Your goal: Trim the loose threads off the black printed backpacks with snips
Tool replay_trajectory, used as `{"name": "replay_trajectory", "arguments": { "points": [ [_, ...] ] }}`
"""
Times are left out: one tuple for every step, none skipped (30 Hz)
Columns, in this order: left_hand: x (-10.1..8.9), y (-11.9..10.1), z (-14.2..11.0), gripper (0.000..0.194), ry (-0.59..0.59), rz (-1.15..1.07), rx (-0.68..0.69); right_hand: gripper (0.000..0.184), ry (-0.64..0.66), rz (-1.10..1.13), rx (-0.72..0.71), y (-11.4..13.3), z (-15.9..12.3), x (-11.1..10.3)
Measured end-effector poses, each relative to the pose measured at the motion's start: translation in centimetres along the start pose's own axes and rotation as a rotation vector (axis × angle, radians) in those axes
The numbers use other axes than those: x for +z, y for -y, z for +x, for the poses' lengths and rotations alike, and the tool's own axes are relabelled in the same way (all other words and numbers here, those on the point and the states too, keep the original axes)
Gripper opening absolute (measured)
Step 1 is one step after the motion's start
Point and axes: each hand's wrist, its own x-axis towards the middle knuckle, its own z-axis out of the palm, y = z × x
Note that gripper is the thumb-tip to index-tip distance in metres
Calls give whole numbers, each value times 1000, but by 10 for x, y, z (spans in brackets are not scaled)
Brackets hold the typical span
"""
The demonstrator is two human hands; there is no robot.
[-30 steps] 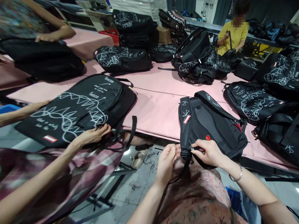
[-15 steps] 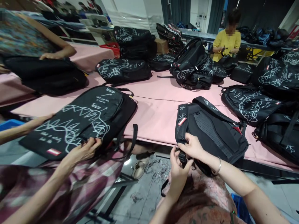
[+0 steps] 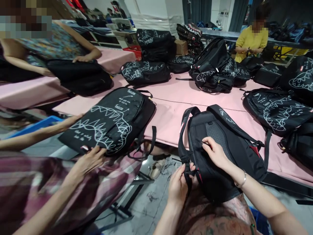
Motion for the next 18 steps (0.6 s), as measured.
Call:
{"name": "replay_trajectory", "arguments": {
  "points": [
    [1,-1,-1,11,-10,-46,-75,16,-18,-54,-43,-6,-6,0],
    [2,-2,-2,13,-7,-78,-139,15,-23,-105,-99,-12,-13,0],
    [3,-3,-2,15,5,-102,-186,14,-20,-148,-161,-18,-19,1],
    [4,-3,-3,17,21,-120,-220,13,-16,-182,-220,-22,-24,1],
    [4,-3,-3,18,36,-133,-239,13,-14,-209,-270,-25,-28,2],
    [5,-3,-3,18,52,-140,-249,14,-15,-229,-312,-27,-31,4],
    [5,-2,-3,18,68,-140,-249,15,-19,-250,-349,-28,-33,5],
    [5,-2,-2,17,80,-138,-240,15,-25,-274,-379,-28,-34,7],
    [5,-1,-2,16,87,-133,-224,16,-28,-299,-402,-27,-33,9],
    [5,0,-2,16,87,-128,-208,17,-26,-320,-421,-26,-32,10],
    [5,1,-2,15,83,-120,-192,17,-20,-335,-436,-24,-30,12],
    [5,2,-3,14,78,-112,-182,18,-16,-346,-447,-23,-28,13],
    [4,3,-3,14,75,-103,-172,18,-13,-353,-453,-22,-27,14],
    [4,5,-4,14,76,-93,-158,18,-10,-360,-456,-21,-25,15],
    [4,5,-4,14,77,-84,-141,18,-9,-368,-458,-20,-24,16],
    [3,6,-5,14,77,-77,-122,18,-8,-377,-458,-20,-24,17],
    [3,7,-5,14,73,-72,-102,19,-10,-382,-457,-21,-25,17],
    [3,7,-5,14,67,-65,-87,19,-15,-383,-457,-21,-26,18]
  ]
}}
